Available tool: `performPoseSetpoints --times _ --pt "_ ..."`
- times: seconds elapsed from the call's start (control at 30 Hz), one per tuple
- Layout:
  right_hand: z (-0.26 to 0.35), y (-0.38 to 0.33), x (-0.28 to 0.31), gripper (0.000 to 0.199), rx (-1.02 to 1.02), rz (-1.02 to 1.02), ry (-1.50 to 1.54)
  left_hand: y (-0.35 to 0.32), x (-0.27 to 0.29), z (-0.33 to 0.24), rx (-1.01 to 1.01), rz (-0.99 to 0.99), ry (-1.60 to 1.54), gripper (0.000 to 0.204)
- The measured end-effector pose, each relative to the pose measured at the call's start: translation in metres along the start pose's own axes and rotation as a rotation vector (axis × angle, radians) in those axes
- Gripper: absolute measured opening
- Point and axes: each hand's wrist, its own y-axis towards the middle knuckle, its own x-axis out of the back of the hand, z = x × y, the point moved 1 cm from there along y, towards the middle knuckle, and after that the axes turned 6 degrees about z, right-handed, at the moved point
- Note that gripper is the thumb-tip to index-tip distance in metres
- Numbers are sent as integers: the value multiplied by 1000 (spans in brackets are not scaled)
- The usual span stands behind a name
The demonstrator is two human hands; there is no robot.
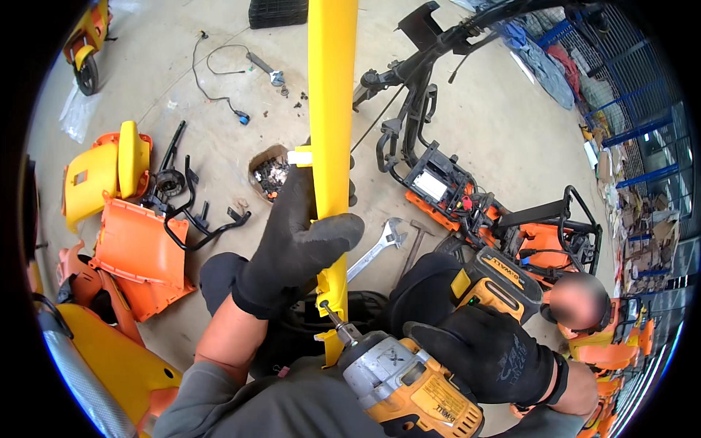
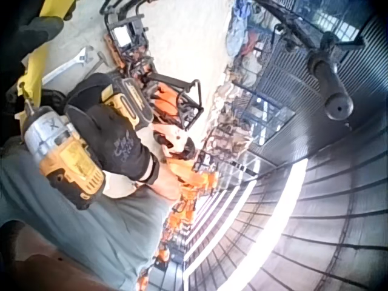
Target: The person attaches a yellow plastic panel to a scooter frame by hand-inserting white plastic clips and using an impact driver to secure screws.
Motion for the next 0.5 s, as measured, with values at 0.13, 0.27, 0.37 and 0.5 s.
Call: performPoseSetpoints --times 0.13,0.27,0.37,0.5 --pt "1 -6 2 61 33 -43 -9 5 -1 -2 -60 -55 65 67" --pt "-1 -10 9 61 48 -35 21 5 1 -11 -45 -59 184 65" --pt "-5 -13 3 59 76 -69 35 3 -4 -15 -23 -76 133 66" --pt "-12 -20 -10 56 119 -130 -2 -1 -12 -24 -50 -107 57 67"
